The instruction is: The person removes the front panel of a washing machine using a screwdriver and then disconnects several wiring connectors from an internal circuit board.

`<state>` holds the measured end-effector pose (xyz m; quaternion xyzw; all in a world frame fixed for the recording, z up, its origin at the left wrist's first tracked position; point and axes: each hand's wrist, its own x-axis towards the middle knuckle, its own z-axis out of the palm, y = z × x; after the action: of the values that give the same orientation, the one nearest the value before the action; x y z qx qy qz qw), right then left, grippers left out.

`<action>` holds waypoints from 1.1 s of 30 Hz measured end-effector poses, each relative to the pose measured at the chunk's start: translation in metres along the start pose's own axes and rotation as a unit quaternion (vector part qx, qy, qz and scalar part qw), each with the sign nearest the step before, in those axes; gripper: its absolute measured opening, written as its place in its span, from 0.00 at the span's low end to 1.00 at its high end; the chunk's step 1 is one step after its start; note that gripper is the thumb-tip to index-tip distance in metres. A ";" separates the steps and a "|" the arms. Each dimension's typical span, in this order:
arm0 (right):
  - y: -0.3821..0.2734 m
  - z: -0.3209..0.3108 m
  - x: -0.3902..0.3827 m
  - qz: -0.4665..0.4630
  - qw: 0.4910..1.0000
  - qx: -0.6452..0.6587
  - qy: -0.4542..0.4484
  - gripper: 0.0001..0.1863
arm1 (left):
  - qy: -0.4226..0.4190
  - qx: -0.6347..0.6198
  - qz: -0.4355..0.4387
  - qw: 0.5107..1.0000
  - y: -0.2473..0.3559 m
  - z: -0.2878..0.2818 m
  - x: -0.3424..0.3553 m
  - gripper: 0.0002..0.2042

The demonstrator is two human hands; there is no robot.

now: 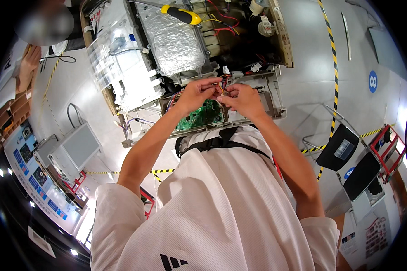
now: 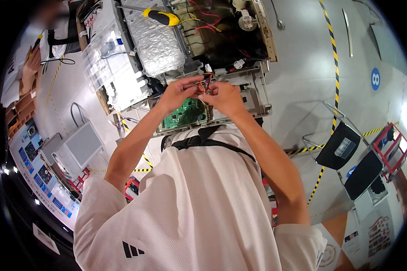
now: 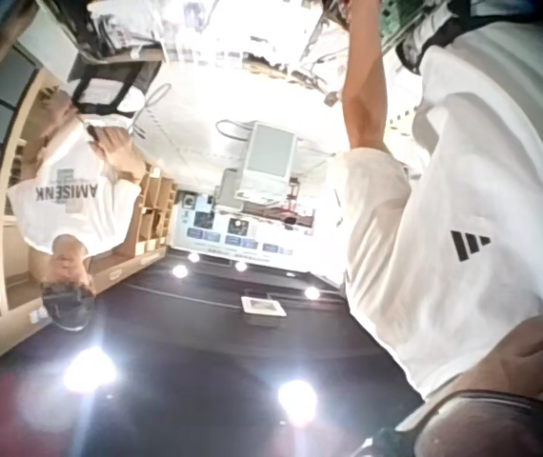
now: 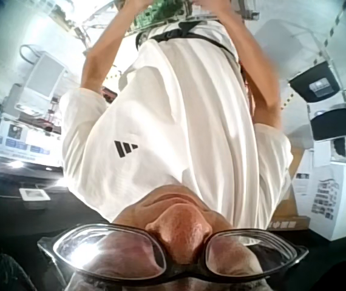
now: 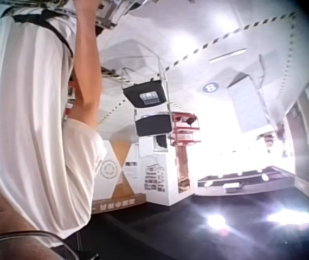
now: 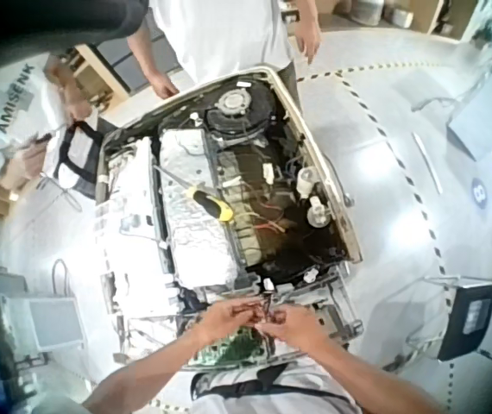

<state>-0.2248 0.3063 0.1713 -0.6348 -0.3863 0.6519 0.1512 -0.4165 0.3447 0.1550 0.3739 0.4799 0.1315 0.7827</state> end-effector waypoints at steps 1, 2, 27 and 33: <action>0.005 0.003 0.003 -0.003 1.000 0.007 -0.006 0.20 | 0.005 0.002 0.008 1.000 0.000 0.000 -0.003 0.18; 0.008 0.004 0.006 -0.005 1.000 0.014 -0.011 0.20 | 0.010 0.004 0.016 1.000 0.002 0.001 -0.006 0.18; 0.003 -0.020 0.022 0.098 0.901 0.412 -0.088 0.07 | -0.018 0.520 0.112 0.847 -0.013 -0.003 -0.119 0.14; -0.010 -0.023 0.024 0.102 0.944 0.305 -0.073 0.09 | -0.008 0.555 0.099 0.826 -0.018 -0.001 -0.124 0.11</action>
<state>-0.2093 0.3368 0.1634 -0.5452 -0.1119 0.7948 0.2418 -0.4832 0.2629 0.2232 0.7919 0.4261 -0.0828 0.4295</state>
